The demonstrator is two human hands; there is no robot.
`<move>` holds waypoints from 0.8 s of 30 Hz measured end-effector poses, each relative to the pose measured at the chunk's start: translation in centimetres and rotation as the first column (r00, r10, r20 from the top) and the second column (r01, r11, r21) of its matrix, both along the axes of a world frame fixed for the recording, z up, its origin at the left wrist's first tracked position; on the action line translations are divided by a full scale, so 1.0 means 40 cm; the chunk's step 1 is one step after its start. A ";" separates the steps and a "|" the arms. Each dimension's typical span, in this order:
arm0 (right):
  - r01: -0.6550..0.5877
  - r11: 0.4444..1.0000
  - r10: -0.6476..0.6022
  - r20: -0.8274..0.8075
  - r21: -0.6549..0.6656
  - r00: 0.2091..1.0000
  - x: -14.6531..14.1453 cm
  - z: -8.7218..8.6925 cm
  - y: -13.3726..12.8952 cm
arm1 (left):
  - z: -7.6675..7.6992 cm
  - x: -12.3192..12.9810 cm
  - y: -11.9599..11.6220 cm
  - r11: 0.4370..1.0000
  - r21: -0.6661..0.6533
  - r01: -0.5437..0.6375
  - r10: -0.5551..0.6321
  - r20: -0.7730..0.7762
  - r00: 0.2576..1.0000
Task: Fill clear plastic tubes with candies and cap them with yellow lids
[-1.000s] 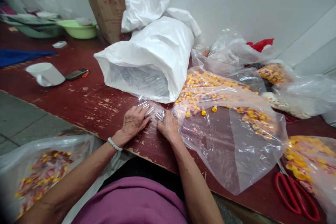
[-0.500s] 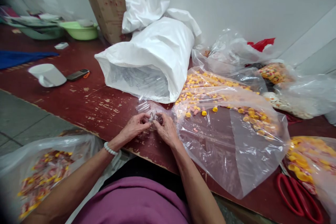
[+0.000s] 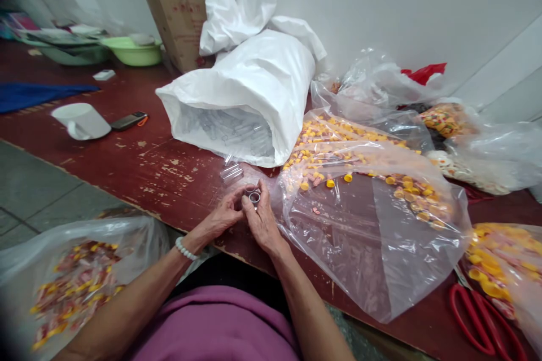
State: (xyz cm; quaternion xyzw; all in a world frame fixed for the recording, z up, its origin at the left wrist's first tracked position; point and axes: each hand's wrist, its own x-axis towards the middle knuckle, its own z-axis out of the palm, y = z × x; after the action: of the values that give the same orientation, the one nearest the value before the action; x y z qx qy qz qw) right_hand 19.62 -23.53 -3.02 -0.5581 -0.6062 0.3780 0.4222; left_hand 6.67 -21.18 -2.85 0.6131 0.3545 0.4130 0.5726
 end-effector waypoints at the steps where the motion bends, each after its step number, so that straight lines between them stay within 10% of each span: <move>1: -0.007 1.000 0.006 0.009 0.005 1.000 -0.003 -0.004 -0.001 | -0.002 -0.001 -0.003 1.000 0.006 0.007 -0.007 -0.004 1.000; 8: -0.082 0.996 0.076 0.172 0.027 0.982 0.005 0.062 -0.065 | -0.007 0.018 -0.010 0.995 0.058 -0.081 0.082 -0.014 0.997; 13: 0.192 0.926 -0.284 0.261 0.326 0.923 0.199 0.135 -0.065 | -0.003 0.032 -0.005 0.982 -0.067 -0.174 0.180 0.089 0.980; 16: 0.468 0.837 -0.547 0.453 0.283 0.705 0.362 0.107 0.001 | -0.005 0.035 -0.003 0.991 -0.070 -0.115 0.120 0.067 0.990; 24: 0.476 0.835 -0.545 0.542 0.277 0.640 0.457 -0.012 0.128 | 0.006 0.052 -0.012 0.995 0.028 -0.091 0.093 -0.073 0.993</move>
State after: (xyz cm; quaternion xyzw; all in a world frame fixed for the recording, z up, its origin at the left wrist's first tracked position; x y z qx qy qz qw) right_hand 37.90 -18.41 -3.50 -0.7724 -0.5444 0.0130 0.3268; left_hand 8.76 -21.65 -2.62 0.6180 0.3981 0.4202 0.5319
